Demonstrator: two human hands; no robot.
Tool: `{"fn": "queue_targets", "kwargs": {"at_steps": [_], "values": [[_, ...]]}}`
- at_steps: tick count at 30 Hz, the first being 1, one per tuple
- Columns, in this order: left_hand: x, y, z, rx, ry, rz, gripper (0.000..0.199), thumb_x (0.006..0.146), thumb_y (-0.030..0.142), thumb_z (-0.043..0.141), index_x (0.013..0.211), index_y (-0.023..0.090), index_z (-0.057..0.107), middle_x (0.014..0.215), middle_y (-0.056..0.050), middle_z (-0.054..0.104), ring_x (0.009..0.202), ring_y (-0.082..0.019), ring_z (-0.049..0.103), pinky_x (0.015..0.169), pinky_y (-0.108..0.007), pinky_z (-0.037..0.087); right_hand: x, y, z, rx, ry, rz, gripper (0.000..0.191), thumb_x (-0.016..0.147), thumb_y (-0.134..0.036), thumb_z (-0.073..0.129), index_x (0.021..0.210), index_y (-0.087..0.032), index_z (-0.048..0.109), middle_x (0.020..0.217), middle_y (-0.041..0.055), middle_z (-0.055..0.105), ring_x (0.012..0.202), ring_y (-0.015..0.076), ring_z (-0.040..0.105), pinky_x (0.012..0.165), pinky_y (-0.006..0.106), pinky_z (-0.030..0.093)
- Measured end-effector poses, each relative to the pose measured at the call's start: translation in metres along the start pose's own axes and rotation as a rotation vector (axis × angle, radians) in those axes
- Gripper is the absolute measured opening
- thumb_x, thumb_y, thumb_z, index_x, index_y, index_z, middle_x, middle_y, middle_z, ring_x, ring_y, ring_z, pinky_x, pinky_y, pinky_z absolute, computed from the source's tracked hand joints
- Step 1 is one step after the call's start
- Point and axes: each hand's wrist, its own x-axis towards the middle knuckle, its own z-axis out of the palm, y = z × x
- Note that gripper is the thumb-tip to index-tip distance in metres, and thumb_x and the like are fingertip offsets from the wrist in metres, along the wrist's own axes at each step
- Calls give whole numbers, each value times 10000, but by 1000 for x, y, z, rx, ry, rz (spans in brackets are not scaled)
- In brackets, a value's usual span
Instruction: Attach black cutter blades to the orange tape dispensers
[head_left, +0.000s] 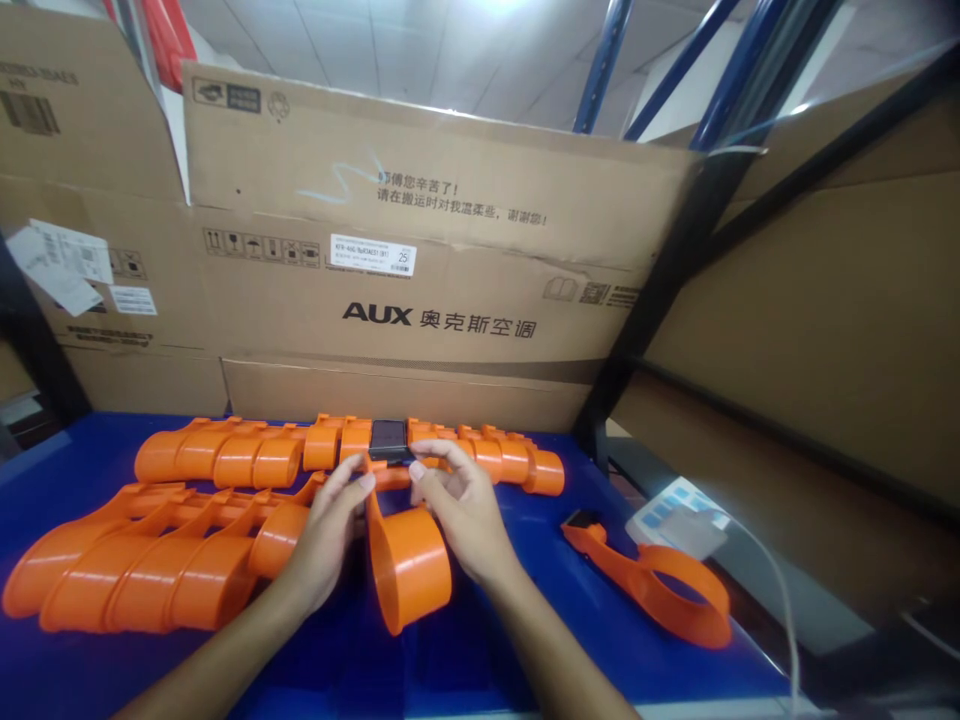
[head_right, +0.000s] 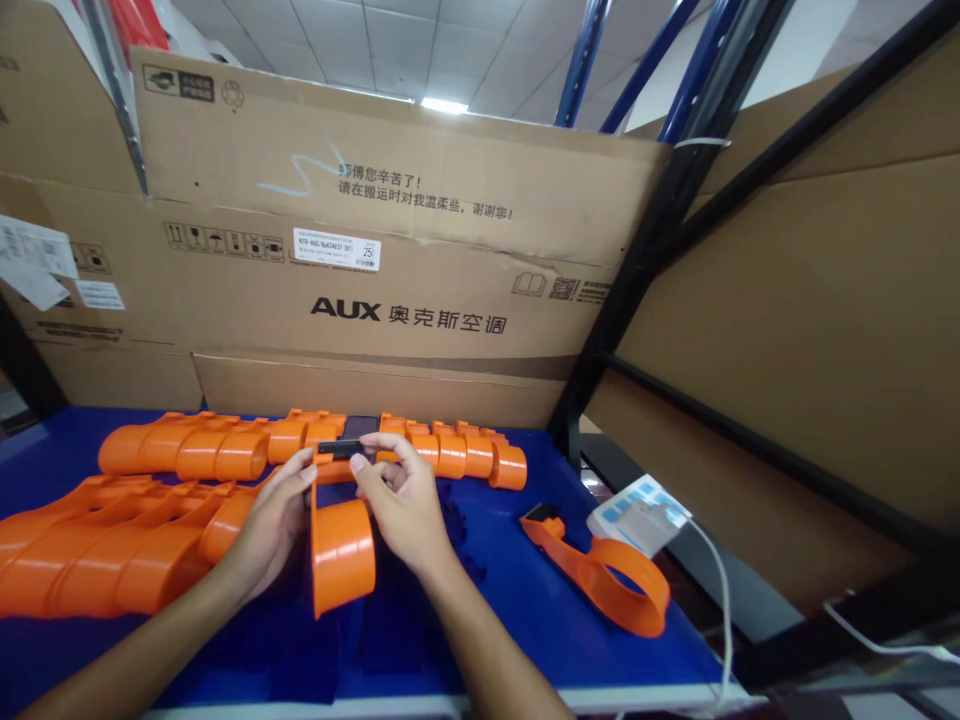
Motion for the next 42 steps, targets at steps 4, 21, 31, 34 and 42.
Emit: {"fn": "queue_targets", "kwargs": {"at_steps": [4, 21, 31, 34, 42], "values": [[2, 1, 0, -114, -47, -24, 533, 798, 378, 715, 1291, 209, 604, 1213, -109, 733, 1109, -319, 692, 916, -433, 548, 1, 4, -5, -41, 3, -28, 360, 857, -455, 683, 1136, -242, 604, 882, 3, 627, 544, 100, 528, 506, 239, 452], [0, 8, 1, 150, -39, 172, 579, 775, 371, 801, 1317, 248, 638, 1255, -75, 715, 1254, -287, 601, 1059, -373, 447, -3, 7, -4, -133, -240, 130, 208, 862, -394, 610, 808, -193, 597, 540, -79, 538, 406, 115, 579, 437, 215, 477], [2, 13, -2, 206, -43, 180, 601, 769, 356, 808, 1339, 242, 656, 1176, -73, 757, 1164, -283, 660, 1003, -370, 504, -5, 7, -2, -163, -230, 116, 124, 759, -188, 466, 662, -213, 539, 519, -75, 540, 457, 126, 617, 496, 216, 496], [1, 13, -1, 187, -36, 182, 607, 758, 357, 818, 1332, 235, 663, 1231, -79, 742, 1227, -291, 632, 1058, -382, 475, -5, 6, -2, -182, -237, 91, 158, 769, -188, 450, 633, -212, 526, 534, -64, 552, 461, 120, 599, 496, 214, 484], [-1, 12, 1, 159, -32, 185, 634, 755, 354, 825, 1351, 227, 650, 1274, -81, 725, 1267, -299, 611, 1108, -404, 442, -6, 1, -2, -214, -221, 44, 201, 795, -196, 443, 603, -217, 500, 505, -71, 518, 446, 122, 587, 489, 219, 482]]}}
